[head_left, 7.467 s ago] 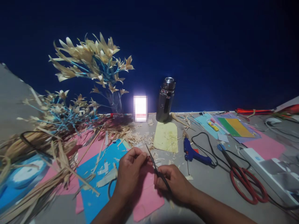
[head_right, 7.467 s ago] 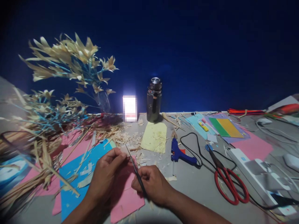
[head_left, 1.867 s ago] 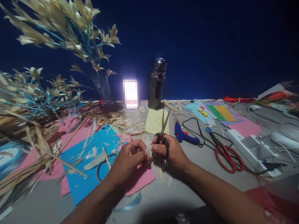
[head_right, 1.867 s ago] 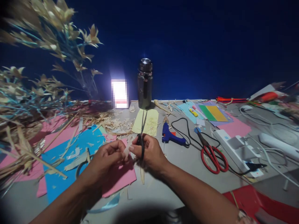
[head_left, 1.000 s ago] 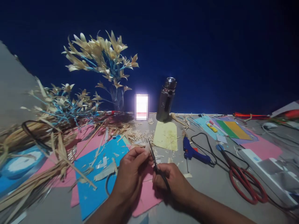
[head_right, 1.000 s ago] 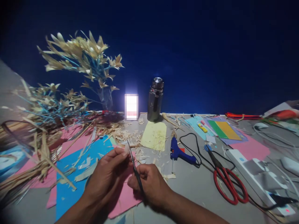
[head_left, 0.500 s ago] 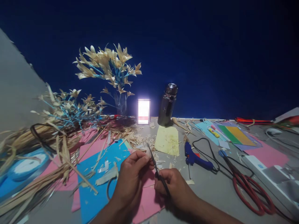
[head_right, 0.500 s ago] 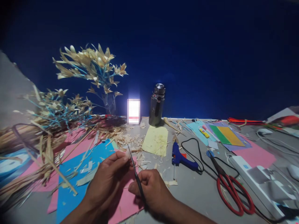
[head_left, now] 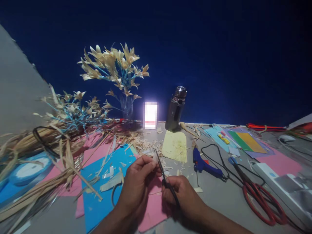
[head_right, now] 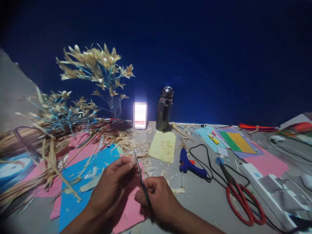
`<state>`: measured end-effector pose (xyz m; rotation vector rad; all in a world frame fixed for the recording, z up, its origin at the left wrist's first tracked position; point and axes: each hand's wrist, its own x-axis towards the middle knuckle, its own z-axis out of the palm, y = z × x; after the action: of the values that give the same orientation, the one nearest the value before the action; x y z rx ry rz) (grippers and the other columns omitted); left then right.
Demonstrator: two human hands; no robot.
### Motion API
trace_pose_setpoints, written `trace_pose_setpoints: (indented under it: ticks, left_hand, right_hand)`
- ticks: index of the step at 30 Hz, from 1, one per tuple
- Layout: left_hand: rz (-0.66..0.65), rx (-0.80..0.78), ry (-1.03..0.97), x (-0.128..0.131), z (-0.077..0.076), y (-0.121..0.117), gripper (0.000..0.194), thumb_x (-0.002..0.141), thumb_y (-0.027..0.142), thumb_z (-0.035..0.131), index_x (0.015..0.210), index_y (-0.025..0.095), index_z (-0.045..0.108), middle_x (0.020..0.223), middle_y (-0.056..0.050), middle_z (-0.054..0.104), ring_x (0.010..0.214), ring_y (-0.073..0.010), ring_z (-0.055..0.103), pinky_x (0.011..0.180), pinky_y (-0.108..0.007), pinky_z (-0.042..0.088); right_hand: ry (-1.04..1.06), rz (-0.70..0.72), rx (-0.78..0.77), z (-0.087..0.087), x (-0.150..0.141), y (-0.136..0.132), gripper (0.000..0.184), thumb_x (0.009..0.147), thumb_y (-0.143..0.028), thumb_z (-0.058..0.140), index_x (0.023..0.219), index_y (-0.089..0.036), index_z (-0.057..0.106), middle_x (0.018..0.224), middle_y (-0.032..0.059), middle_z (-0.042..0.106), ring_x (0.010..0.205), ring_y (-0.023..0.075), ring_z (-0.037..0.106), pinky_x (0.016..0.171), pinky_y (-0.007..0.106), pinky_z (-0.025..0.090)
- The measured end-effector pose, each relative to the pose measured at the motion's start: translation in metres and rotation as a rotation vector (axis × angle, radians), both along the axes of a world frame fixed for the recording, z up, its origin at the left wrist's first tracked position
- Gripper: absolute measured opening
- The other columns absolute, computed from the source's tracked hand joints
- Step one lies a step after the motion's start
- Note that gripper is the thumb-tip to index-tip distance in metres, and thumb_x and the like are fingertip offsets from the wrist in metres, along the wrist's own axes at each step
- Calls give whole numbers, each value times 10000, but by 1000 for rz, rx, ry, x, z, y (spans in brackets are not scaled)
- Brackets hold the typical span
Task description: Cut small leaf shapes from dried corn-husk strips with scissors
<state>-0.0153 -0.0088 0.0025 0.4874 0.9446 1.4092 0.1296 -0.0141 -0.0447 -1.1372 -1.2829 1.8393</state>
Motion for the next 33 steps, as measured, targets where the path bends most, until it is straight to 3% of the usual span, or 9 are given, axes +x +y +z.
trace_pose_setpoints:
  ticks: [11,18,25,33]
  left_hand:
    - [-10,13,-8,0,0,-2,142,680,182,792,636,158,660,602,-7,659,595,-127,597,600,-217,473]
    - [-16,13,-23,-1,0,0,140,682,180,791,641,154,660,601,-9,659,591,-123,590,605,-217,472]
    - [-21,6,-36,-1,2,-1,137,680,165,782,633,155,654,589,4,646,567,-116,584,603,-221,482]
    - [-23,27,-17,-3,1,1,138,684,153,766,607,153,652,574,-3,640,564,-120,583,582,-212,480]
  right_hand:
    - [105,-38,-66,-17,-2,0,285,652,-322,768,563,-160,551,440,-27,514,382,94,466,381,201,374]
    - [95,-46,-77,-12,-3,-1,210,626,-245,720,548,-163,543,421,-38,488,362,87,440,367,197,352]
    - [61,19,-52,-13,-1,-1,307,673,-370,754,601,-169,533,473,-31,520,412,96,480,418,209,374]
    - [59,-39,-78,-6,-4,-3,179,615,-237,703,548,-155,558,426,-20,529,364,86,456,359,180,323]
